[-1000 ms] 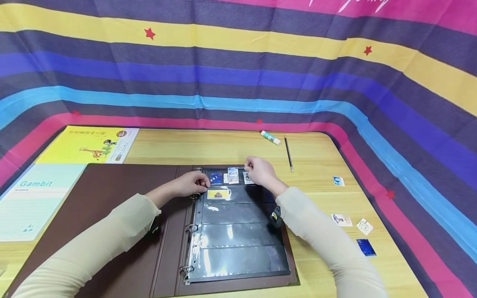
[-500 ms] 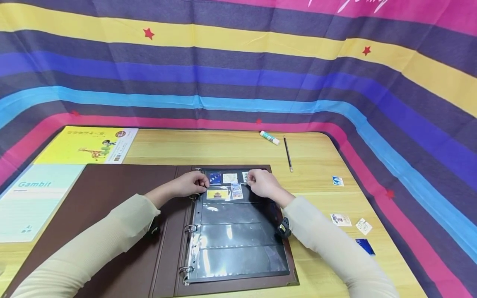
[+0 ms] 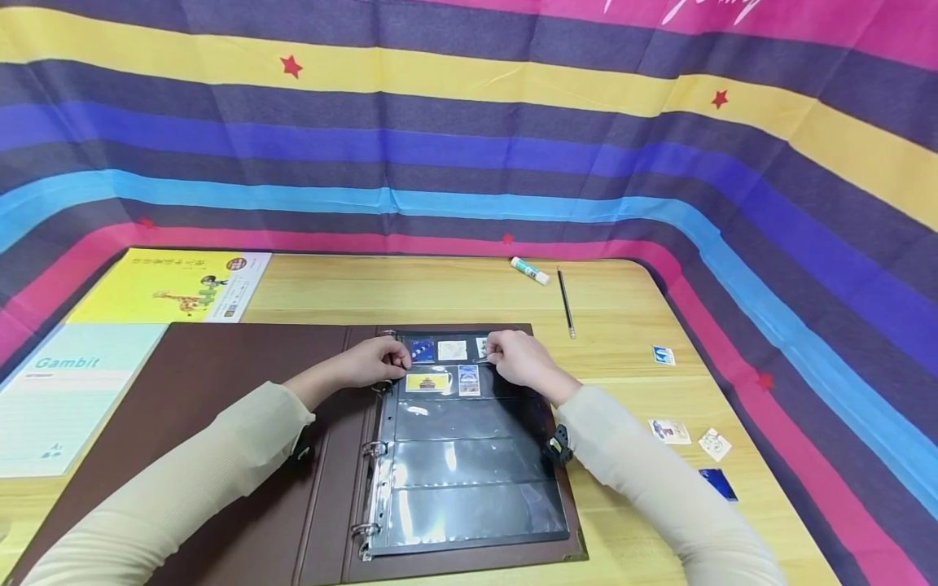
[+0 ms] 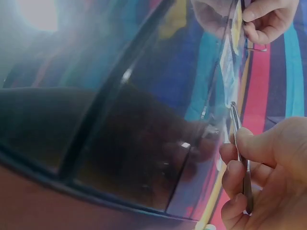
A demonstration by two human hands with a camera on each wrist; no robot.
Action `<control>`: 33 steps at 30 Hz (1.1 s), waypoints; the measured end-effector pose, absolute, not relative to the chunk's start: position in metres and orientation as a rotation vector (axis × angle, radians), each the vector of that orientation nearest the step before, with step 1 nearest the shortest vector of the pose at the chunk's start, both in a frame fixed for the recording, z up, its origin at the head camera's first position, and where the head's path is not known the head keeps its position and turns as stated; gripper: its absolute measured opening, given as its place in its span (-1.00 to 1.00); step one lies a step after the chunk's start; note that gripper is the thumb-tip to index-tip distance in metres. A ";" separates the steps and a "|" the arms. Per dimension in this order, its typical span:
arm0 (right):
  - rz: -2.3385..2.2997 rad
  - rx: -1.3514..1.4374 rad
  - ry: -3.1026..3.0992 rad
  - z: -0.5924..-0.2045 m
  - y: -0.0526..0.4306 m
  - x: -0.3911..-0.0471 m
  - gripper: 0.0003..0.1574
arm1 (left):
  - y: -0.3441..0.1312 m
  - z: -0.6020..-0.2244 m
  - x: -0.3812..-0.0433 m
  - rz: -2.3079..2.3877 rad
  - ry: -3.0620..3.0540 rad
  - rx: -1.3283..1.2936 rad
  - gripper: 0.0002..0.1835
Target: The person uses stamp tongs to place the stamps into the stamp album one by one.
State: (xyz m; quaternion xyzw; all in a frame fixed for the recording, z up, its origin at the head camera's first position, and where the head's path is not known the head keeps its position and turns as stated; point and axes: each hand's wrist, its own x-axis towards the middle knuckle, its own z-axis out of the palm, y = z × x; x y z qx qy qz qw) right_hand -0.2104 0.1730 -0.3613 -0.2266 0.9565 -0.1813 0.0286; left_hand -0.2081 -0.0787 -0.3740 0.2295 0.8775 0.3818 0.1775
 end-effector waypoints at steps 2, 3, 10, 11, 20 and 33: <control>-0.552 -0.708 2.950 -0.363 0.172 -0.211 -0.89 | -0.078 -0.374 -0.208 1.082 2.481 0.655 -0.95; -0.555 -0.716 2.947 -0.363 0.172 -0.211 -0.88 | -0.078 -0.374 -0.208 1.080 2.483 0.658 -0.95; -0.575 -0.735 2.945 -0.367 0.171 -0.211 -0.87 | -0.078 -0.375 -0.209 1.062 2.493 0.631 -0.95; -0.578 -0.734 2.947 -0.367 0.172 -0.211 -0.88 | -0.078 -0.375 -0.209 1.060 2.495 0.635 -0.95; -0.704 -0.660 2.961 -0.355 0.192 -0.208 -0.94 | -0.078 -0.375 -0.209 1.042 2.507 0.626 -0.95; -0.832 -0.417 3.121 -0.342 0.310 -0.198 -0.88 | -0.078 -0.374 -0.207 1.055 2.500 0.611 -0.95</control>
